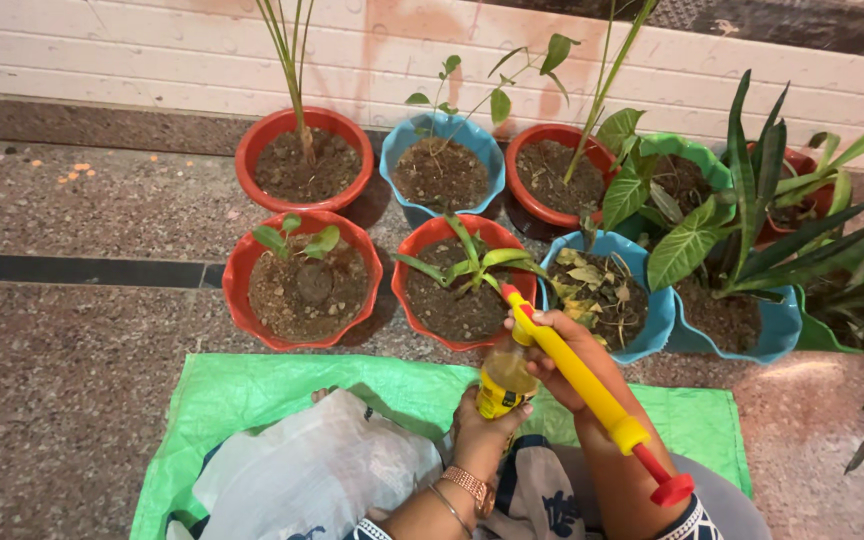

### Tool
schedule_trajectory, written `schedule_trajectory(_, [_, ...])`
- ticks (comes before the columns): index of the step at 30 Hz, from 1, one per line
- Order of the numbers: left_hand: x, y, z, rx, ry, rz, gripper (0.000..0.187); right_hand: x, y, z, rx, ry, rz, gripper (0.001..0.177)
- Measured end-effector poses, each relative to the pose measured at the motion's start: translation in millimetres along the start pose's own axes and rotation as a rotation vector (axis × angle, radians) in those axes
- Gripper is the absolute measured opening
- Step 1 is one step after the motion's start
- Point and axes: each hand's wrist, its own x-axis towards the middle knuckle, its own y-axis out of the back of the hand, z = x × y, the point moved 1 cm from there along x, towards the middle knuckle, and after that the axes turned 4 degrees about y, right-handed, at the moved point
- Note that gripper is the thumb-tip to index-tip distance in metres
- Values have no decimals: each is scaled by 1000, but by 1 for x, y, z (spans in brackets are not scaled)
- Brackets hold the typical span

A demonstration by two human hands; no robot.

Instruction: The person is watering several potted plants using a yellow spray bottle. They systematically move from one pot to the next, spraying water onto the soil and leaves of each plant.

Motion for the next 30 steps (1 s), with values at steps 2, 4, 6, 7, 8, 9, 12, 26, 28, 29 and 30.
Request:
schedule_trajectory(2, [-1, 1, 2, 28, 20, -1, 66, 0, -1, -1, -18, 16, 49, 41])
schedule_trajectory(4, [-1, 1, 5, 163, 38, 51, 68, -3, -3, -1, 1, 10, 62, 42])
schedule_trajectory(6, [-2, 0, 6, 66, 41, -1, 67, -9, -4, -3, 17, 33, 70, 42])
schedule_trajectory(7, [-2, -1, 5, 17, 46, -28, 66, -12, -3, -5, 23, 58, 71, 41])
schedule_trajectory(8, [-2, -5, 4, -44, 9, -96, 66, -17, -2, -7, 25, 77, 71, 40])
schedule_trajectory(9, [-1, -9, 4, -106, -28, -164, 66, -24, 1, -9, 51, 93, 118, 38])
schedule_trajectory(12, [-4, -17, 8, 64, -125, -207, 63, -42, 11, -29, 135, 159, 235, 34])
schedule_trajectory(26, [7, -30, 0, 535, -243, -264, 75, -65, 74, -32, 209, 248, 363, 34])
schedule_trajectory(28, [8, -30, -1, 579, -260, -255, 75, -59, 78, -30, 254, 243, 357, 36])
schedule_trajectory(29, [8, -30, -1, 547, -238, -258, 74, -58, 81, -29, 276, 240, 355, 37])
schedule_trajectory(30, [8, -30, -2, 517, -216, -264, 74, -58, 83, -28, 263, 245, 349, 37])
